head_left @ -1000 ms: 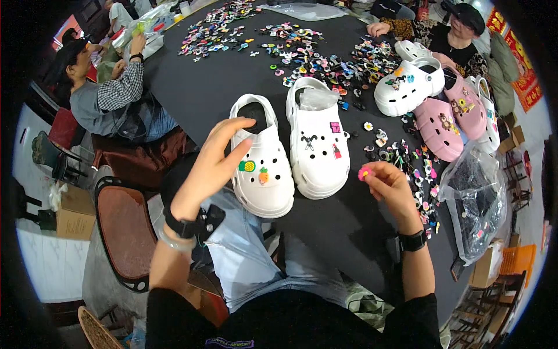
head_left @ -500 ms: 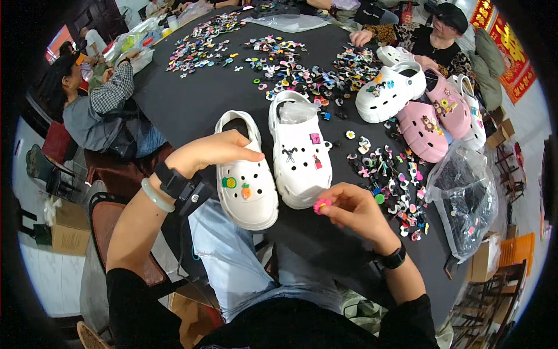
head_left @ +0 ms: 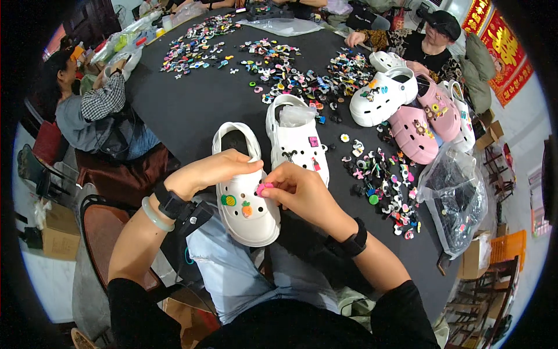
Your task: Attaching decorative charms to rubber clogs at a workshop table.
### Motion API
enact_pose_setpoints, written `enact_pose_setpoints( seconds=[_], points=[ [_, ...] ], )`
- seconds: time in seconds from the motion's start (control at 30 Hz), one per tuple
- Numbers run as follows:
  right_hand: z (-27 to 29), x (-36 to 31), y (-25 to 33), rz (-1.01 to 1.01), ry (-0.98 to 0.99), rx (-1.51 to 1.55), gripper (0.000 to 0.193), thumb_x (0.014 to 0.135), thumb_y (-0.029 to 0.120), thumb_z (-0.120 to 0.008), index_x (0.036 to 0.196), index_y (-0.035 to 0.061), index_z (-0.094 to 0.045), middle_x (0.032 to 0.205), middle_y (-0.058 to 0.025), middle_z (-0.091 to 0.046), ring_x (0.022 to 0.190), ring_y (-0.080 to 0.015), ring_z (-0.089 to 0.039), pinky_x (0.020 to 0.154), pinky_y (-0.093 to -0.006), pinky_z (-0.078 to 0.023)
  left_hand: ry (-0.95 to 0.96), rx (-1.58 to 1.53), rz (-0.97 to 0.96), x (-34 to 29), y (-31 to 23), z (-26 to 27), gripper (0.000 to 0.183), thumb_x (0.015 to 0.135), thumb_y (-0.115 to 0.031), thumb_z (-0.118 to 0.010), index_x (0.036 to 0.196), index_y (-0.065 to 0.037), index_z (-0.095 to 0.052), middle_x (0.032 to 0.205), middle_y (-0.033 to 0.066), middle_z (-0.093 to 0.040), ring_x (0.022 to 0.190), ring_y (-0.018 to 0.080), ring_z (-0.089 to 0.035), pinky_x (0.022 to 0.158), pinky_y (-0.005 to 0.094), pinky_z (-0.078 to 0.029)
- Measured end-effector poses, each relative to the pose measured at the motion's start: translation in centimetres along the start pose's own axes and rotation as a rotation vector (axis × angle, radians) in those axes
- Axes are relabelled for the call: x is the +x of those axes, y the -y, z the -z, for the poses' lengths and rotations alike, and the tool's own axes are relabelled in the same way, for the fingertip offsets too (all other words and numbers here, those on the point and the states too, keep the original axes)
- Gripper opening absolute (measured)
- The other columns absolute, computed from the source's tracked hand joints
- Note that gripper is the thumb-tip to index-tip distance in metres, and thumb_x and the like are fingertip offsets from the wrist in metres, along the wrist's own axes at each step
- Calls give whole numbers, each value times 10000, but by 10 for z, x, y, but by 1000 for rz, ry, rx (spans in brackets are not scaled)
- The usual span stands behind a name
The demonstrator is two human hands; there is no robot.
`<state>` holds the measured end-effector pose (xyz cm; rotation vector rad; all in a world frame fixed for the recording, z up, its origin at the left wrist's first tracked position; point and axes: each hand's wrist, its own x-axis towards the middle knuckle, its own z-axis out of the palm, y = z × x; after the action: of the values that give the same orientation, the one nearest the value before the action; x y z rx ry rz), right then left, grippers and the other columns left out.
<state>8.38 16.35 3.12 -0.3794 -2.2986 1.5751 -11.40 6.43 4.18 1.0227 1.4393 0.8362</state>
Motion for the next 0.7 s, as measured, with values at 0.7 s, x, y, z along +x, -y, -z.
enact_pose_setpoints(
  seconds=[0.7],
  points=[
    [-7, 39, 10, -168, 151, 0, 370, 743, 232, -818, 826, 11, -532, 738, -49, -575, 665, -104, -591, 464, -240, -472, 3, -49, -109, -18, 24, 16, 410, 953, -388, -537, 868, -12, -679, 786, 1, -643, 704, 37, -540, 614, 223, -416]
  ],
)
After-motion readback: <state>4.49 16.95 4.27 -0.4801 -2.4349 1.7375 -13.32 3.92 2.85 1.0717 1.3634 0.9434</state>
